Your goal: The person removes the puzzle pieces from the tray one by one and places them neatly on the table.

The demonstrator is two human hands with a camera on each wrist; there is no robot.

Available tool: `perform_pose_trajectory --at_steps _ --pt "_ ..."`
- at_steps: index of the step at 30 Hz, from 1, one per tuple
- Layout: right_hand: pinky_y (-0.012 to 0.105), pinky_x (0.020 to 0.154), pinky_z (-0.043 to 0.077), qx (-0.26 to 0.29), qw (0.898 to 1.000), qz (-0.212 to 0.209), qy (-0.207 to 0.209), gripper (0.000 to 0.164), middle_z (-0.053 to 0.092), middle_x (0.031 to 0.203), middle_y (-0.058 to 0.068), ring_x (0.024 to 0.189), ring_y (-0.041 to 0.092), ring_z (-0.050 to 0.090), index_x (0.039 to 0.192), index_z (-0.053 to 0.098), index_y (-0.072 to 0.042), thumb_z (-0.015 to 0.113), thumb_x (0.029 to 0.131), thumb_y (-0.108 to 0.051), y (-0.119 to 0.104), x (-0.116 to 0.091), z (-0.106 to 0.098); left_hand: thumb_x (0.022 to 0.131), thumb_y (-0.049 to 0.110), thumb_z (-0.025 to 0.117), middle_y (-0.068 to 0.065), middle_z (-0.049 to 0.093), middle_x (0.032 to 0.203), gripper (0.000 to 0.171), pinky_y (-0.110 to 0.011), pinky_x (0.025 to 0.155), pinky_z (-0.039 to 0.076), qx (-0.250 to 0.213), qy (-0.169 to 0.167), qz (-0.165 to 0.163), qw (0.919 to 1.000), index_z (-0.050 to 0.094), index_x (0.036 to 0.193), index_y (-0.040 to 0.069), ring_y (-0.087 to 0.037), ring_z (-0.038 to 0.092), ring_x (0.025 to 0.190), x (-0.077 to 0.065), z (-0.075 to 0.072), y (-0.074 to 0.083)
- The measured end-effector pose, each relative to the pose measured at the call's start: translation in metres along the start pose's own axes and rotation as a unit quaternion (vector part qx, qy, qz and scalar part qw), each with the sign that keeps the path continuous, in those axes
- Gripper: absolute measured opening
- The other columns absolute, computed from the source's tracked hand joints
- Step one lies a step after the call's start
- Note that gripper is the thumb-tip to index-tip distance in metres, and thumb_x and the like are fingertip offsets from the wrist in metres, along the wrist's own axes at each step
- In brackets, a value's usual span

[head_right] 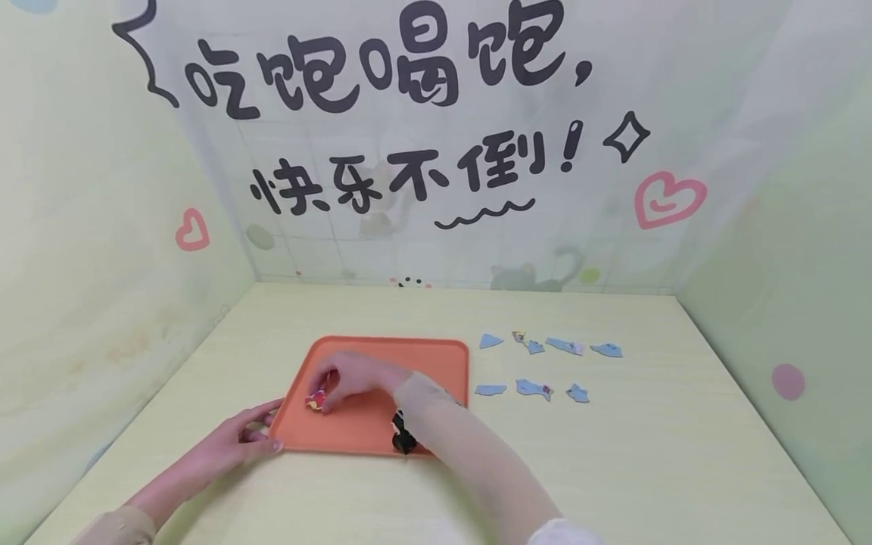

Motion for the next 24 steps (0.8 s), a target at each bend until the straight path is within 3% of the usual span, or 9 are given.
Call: perform_pose_trajectory --at_steps 9,16,24 --pt "0.029 0.096 0.050 0.037 0.999 0.010 0.035 0.025 0.070 0.104 -0.011 0.108 0.015 0.059 0.110 0.073 -0.022 0.078 0.086 -0.021 0.001 -0.029 -0.019 0.083 0.026 0.079 -0.013 0.052 0.126 0.083 -0.021 0.074 0.047 0.002 0.003 0.005 1.0000 0.036 0.152 0.007 -0.014 0.055 0.091 0.000 0.001 -0.002" --pt "0.026 0.091 0.045 -0.061 0.994 0.035 0.086 0.027 0.067 0.106 -0.016 0.108 0.011 0.052 0.114 0.072 -0.028 0.077 0.087 -0.026 0.007 -0.053 -0.037 0.082 0.025 0.080 -0.014 0.050 0.125 0.085 -0.021 0.072 0.047 0.003 0.004 0.014 0.9999 0.036 0.152 0.006 -0.010 0.055 0.087 0.000 0.000 -0.003" --pt "0.037 0.094 0.046 -0.055 0.988 0.062 0.132 0.028 0.066 0.110 -0.011 0.111 0.019 0.053 0.115 0.073 -0.027 0.077 0.087 -0.025 0.011 -0.082 -0.053 0.084 0.025 0.078 -0.014 0.051 0.128 0.085 -0.021 0.074 0.048 -0.011 -0.006 0.015 0.9998 0.034 0.153 0.006 -0.009 0.056 0.089 0.001 0.001 -0.005"
Point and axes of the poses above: each hand's wrist, its own x-axis towards the middle knuckle, its own z-axis out of the palm, y = z × x, the point moved 2 cm from there along x, towards the middle knuckle
